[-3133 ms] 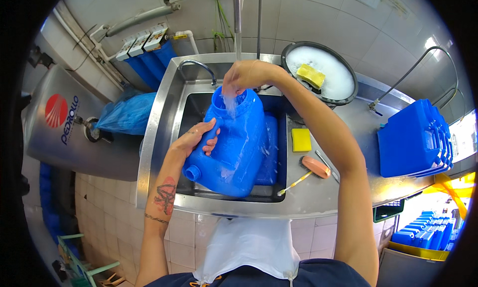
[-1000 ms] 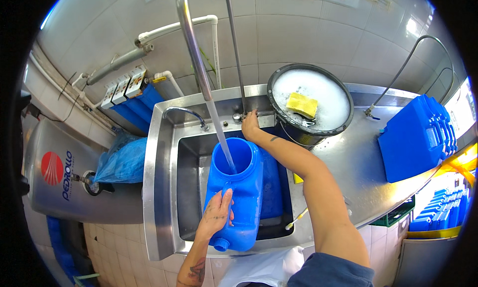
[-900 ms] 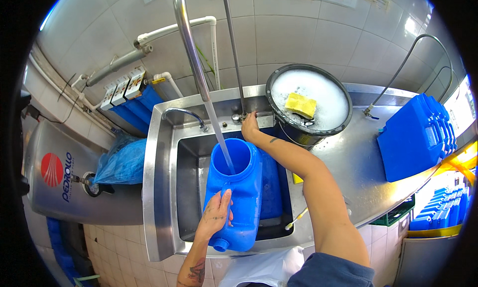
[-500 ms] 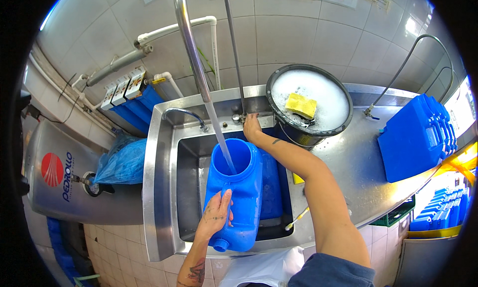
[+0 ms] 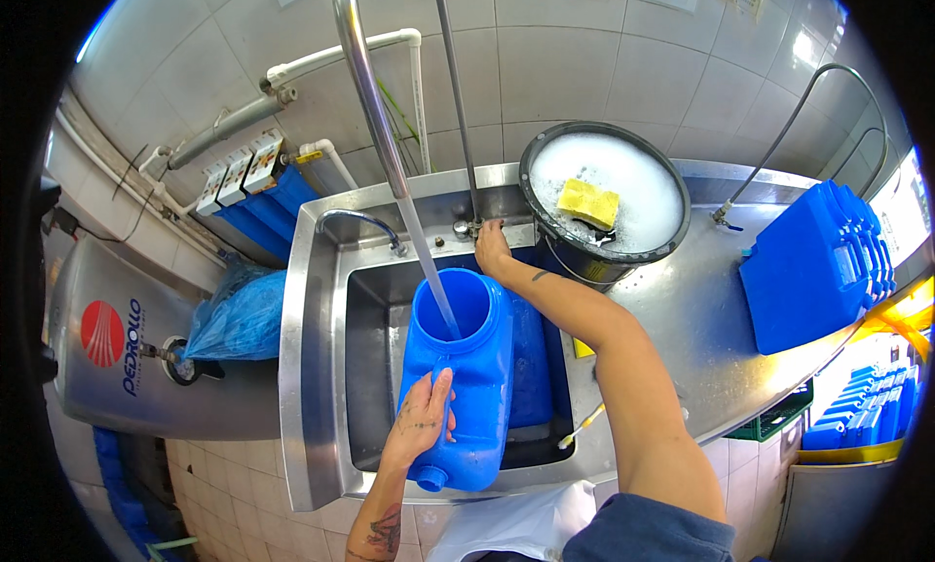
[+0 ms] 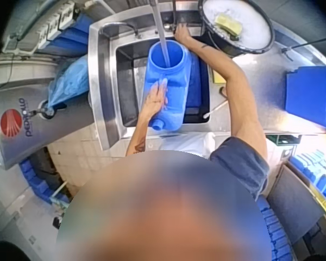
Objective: The person repeatedly washes large blue plastic containers in a stainless steel sink. They scrub the containers with a sponge, rinse them under running water, and place them on a nearby counter. The person handles multiple containers one at a time, moving them between the sink and the counter.
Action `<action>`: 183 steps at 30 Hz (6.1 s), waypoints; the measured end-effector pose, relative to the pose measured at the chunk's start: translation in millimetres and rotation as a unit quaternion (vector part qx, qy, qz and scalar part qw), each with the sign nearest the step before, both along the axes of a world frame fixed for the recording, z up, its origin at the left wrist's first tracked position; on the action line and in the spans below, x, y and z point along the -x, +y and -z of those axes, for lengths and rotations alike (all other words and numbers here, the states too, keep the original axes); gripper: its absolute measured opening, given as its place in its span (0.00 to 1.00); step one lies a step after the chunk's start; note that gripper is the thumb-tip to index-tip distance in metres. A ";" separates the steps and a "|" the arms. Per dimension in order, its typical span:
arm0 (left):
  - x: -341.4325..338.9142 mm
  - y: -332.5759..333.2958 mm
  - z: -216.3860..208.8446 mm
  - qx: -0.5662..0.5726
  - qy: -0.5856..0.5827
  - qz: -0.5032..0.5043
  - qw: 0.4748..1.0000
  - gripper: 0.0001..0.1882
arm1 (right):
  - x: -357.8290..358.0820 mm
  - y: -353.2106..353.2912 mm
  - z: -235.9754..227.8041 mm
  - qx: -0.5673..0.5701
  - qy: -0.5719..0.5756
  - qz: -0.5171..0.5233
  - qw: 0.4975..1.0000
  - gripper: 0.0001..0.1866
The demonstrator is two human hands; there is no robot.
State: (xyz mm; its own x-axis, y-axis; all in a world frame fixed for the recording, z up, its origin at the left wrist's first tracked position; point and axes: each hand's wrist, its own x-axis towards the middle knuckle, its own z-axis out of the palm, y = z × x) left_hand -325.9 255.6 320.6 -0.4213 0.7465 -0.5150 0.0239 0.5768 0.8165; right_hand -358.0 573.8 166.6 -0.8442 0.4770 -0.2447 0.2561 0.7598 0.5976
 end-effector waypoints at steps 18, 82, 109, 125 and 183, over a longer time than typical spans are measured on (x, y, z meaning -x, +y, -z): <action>5.6 -7.4 10.9 -0.032 0.022 -0.017 0.999 0.27 | -14.2 36.1 65.7 0.274 0.253 0.214 0.903 0.20; -681.1 -292.6 206.0 -0.110 -0.178 0.656 0.725 0.36 | -799.8 -990.7 -48.1 -0.425 0.480 0.766 0.054 0.42; -732.4 -417.4 173.4 0.274 -0.505 0.521 0.631 0.24 | -787.4 -937.4 -297.9 -0.506 0.330 0.625 0.494 0.47; -633.1 -366.6 83.3 0.215 -0.335 0.653 0.645 0.21 | -752.1 -873.3 -366.7 -0.530 0.194 0.481 0.670 0.33; -152.5 -205.6 68.2 -0.247 -0.428 -0.019 0.869 0.20 | -418.5 -503.9 -280.2 -0.101 0.667 0.089 0.732 0.46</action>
State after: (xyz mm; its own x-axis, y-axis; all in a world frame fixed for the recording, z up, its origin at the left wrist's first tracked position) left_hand -173.4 50.0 252.4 -0.0717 0.9596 -0.2720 -0.7261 0.1367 0.6738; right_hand 60.6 69.9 446.8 -0.1872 0.5220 0.8322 0.7988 0.5740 -0.1803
